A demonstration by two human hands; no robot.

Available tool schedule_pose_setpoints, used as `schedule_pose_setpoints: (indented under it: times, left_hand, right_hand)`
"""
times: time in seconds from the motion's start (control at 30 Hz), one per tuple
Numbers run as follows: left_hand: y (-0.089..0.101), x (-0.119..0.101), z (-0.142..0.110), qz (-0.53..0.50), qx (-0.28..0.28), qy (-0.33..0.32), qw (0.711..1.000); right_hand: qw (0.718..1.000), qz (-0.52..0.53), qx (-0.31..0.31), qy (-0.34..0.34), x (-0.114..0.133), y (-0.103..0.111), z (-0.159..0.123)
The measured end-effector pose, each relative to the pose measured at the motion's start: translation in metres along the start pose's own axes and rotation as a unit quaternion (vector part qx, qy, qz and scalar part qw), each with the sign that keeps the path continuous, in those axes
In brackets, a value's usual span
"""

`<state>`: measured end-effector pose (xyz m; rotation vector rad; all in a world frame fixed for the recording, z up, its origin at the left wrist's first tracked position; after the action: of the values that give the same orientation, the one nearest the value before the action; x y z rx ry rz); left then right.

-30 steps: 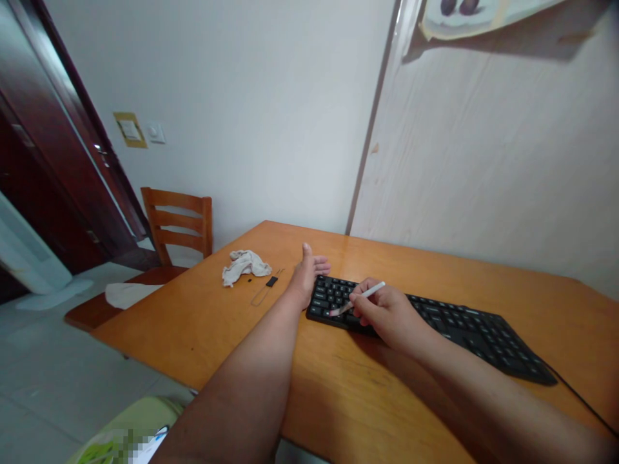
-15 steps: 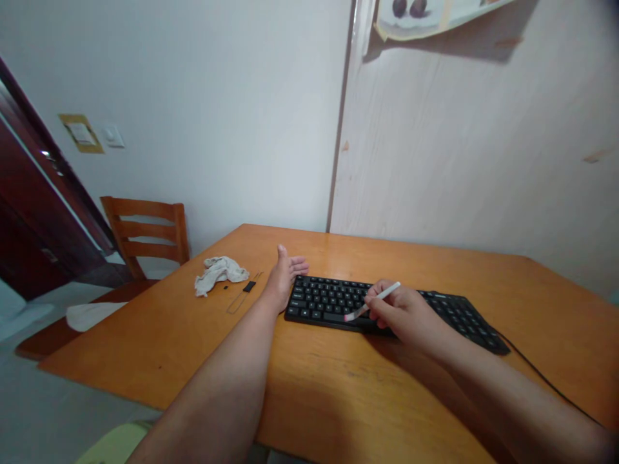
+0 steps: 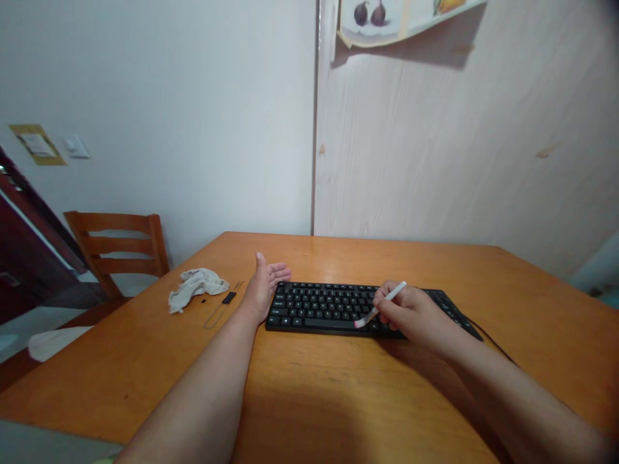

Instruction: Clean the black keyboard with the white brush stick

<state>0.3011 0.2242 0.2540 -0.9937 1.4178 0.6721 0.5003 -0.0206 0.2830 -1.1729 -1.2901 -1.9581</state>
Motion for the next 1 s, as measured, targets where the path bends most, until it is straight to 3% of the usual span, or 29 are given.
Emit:
schedule_pose_setpoints:
  times: [0.7, 1.0]
  left_hand:
    - [-0.001, -0.005, -0.004, 0.010, -0.014, -0.003, 1.000]
    - [0.000, -0.004, -0.003, 0.013, -0.010, -0.005, 1.000]
  right_hand:
    - [0.993, -0.113, 0.001, 0.037, 0.008, 0.033, -0.007]
    - [0.986, -0.163, -0.022, 0.001, 0.001, 0.053, -0.006]
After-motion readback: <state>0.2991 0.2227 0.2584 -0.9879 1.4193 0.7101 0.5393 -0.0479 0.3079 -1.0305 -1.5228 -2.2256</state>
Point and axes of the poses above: each hand's wrist, its own z-axis towards the middle knuckle, its own y-axis out of the back of the hand, x = y × z, the point moved 1 cm from there along z, towards the middle knuckle, and after that the axes turned 5 degrees about y, right-handed, at the moved point
